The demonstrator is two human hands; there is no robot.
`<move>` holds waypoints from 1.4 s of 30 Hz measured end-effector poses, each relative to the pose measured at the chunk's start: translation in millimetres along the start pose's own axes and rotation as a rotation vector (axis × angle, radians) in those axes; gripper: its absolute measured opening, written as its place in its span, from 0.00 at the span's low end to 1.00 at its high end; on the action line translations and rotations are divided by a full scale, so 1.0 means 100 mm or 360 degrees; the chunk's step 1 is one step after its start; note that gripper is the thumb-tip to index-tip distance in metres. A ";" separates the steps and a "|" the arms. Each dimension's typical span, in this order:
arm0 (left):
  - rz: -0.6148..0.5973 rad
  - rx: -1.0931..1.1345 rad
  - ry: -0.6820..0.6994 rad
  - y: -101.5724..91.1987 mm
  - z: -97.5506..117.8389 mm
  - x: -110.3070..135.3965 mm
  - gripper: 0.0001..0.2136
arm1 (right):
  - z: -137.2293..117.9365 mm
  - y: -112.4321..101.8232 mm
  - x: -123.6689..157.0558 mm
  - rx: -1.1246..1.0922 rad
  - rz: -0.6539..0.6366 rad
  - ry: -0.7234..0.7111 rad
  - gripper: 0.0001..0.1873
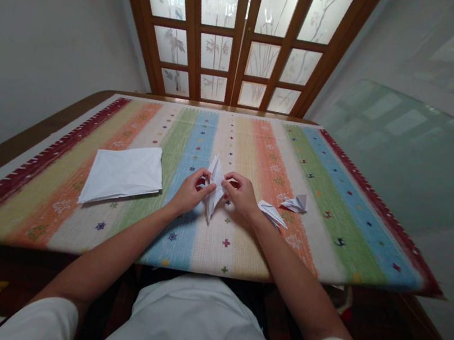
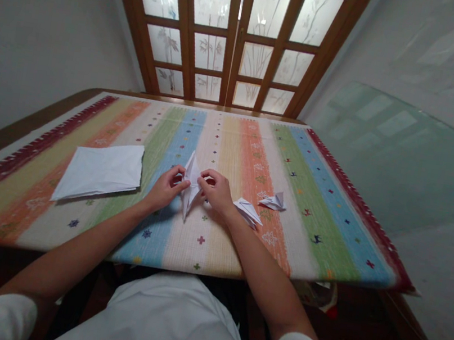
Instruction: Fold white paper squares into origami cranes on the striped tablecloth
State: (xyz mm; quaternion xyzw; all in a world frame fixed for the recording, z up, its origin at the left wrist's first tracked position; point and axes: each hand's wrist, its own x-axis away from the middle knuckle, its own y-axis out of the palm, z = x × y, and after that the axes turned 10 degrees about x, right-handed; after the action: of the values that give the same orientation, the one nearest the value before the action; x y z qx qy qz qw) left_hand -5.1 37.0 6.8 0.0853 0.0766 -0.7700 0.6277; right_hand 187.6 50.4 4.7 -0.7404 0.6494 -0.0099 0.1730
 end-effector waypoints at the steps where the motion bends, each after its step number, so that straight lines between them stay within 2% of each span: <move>1: 0.0006 -0.0043 0.0004 0.00 0.00 0.00 0.17 | 0.00 0.00 0.00 0.0001 0.0012 -0.0002 0.16; 7: 0.0066 -0.0188 0.0082 -0.02 -0.02 -0.02 0.12 | -0.01 -0.04 -0.01 0.0065 0.0099 -0.0067 0.16; 15: 0.0082 -0.0215 0.0048 -0.08 -0.08 -0.06 0.07 | 0.00 -0.03 -0.02 0.0121 0.0079 -0.0151 0.16; 25: 0.0121 -0.0258 0.0072 -0.04 -0.06 -0.04 0.18 | -0.06 -0.03 0.01 0.0076 -0.0061 -0.0256 0.23; 33: 0.0133 -0.0261 0.0107 -0.04 -0.05 -0.03 0.12 | -0.10 -0.04 0.05 0.0065 -0.0150 -0.0280 0.24; 42: -0.0005 -0.0035 0.0125 -0.05 -0.06 -0.02 0.13 | -0.15 -0.05 0.07 0.0109 -0.0140 -0.0313 0.23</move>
State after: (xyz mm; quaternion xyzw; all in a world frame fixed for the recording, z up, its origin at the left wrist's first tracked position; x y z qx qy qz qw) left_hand -9.4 40.9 1.3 0.1083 0.1098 -0.7662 0.6239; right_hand 190.1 40.7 19.2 -0.7593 0.5955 0.0330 0.2604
